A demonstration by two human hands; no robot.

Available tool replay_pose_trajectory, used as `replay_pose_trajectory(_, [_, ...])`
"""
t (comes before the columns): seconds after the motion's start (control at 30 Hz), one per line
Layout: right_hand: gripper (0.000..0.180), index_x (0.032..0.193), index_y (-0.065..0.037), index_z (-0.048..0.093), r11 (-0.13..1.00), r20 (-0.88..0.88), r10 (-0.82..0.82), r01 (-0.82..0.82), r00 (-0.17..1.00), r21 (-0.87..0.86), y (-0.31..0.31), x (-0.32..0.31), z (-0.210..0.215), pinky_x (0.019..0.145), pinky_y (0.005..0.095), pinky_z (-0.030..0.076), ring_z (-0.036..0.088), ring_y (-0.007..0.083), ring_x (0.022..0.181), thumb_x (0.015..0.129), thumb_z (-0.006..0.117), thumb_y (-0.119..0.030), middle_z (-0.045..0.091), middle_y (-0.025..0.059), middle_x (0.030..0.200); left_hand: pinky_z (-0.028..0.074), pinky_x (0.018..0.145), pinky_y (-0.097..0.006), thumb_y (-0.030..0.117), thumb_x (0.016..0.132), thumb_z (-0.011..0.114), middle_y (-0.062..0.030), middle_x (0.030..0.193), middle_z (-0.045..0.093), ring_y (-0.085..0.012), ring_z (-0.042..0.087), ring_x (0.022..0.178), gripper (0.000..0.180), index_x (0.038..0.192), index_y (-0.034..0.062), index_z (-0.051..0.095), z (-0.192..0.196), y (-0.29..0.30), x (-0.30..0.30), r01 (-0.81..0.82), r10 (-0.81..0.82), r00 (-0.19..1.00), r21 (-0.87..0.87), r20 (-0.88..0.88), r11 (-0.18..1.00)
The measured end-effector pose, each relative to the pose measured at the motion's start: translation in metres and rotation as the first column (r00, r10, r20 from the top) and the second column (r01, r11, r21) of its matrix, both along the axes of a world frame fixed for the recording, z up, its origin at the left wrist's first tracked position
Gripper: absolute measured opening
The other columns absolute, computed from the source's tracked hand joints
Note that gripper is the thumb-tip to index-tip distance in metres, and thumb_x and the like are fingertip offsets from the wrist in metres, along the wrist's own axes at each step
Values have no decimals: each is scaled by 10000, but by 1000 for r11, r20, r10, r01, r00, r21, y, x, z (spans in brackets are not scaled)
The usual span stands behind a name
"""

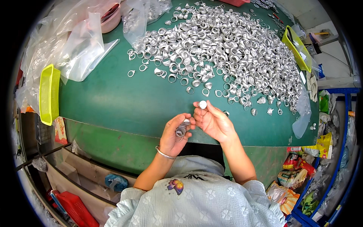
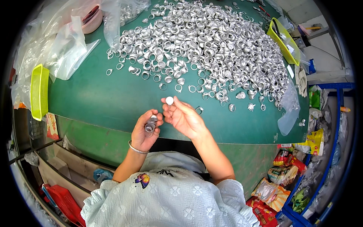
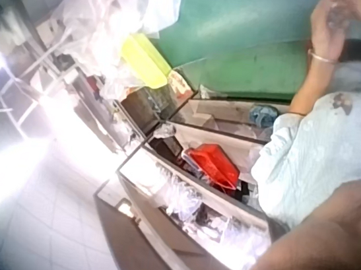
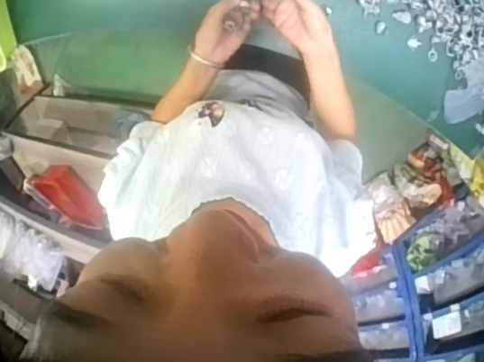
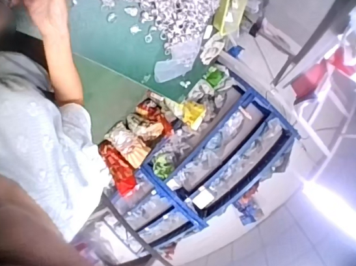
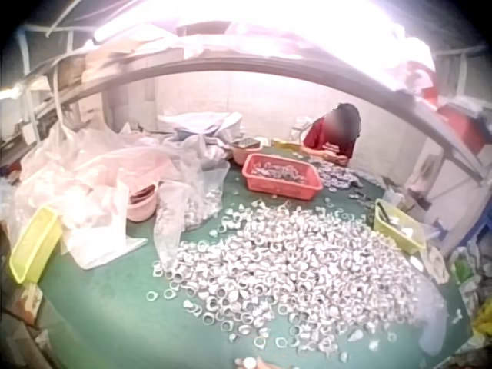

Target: The person sorts through a large pile of silver-colored metal ring-like parts on a green table by hand, picking up individual pieces, holding them to look at them, and placing some aside.

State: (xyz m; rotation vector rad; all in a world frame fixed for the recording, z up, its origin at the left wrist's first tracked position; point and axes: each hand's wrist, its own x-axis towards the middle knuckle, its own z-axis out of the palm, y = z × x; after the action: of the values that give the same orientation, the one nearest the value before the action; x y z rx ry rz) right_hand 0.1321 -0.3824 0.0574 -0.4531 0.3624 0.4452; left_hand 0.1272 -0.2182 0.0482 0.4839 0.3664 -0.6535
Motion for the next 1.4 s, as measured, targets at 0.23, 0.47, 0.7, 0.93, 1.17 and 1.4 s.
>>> replay_pose_trajectory(0.23, [242, 978, -14, 604, 340, 137, 192, 64, 972, -938, -6, -4, 3, 557, 293, 439, 543, 143, 613, 841, 624, -213, 595, 55, 760, 527, 536, -211, 175, 894, 529, -104, 945, 604, -163, 607, 823, 165, 968, 35, 573, -19, 2, 1, -12, -7, 994, -187, -105, 982])
replay_pose_trajectory(0.47, [259, 913, -23, 587, -484, 405, 302, 505, 863, -715, -13, 25, 7, 624, 374, 447, 551, 280, 742, 736, 710, -166, 546, 93, 792, 547, 703, -277, -40, 803, 443, -129, 1098, 523, -200, 552, 927, 311, 1098, 4, 531, -6, -8, 13, -148, 113, 980, -223, -161, 963])
replay_pose_trajectory(0.7, [192, 900, 21, 593, -216, 262, 238, 314, 935, -925, -12, 45, 5, 606, 295, 453, 568, 195, 651, 771, 674, -96, 568, 78, 717, 521, 787, -343, -26, 764, 450, -157, 1207, 516, -270, 545, 1044, 484, 1246, 13, 458, -44, -2, 12, -6, 110, 979, -518, 171, 855])
replay_pose_trajectory(0.93, [136, 903, -24, 618, 82, 409, 332, 406, 850, -910, -4, 37, 12, 582, 287, 433, 526, 137, 666, 795, 653, -100, 558, 46, 778, 480, 563, -248, 102, 867, 493, -119, 1003, 557, -170, 565, 770, 404, 1260, 18, 453, 16, -14, 26, 17, -26, 989, -66, -142, 998])
replay_pose_trajectory(1.17, [146, 853, -17, 624, -456, 433, 495, 650, 753, -608, -6, 64, -14, 648, 328, 442, 533, 221, 784, 724, 678, -60, 557, 81, 851, 510, 560, -213, 128, 908, 475, -124, 1024, 574, -162, 594, 843, 399, 1285, 15, 413, -10, -10, 20, 59, -68, 996, -145, -62, 988])
replay_pose_trajectory(1.4, [189, 936, -62, 650, 188, 238, 548, 159, 802, -969, -11, 33, 32, 618, 229, 352, 443, 80, 736, 757, 682, -112, 569, -5, 860, 539, 727, -283, 175, 921, 472, -105, 1117, 588, -185, 605, 974, 363, 1253, 27, 471, 0, -16, 24, -18, 17, 1000, -68, -20, 997])
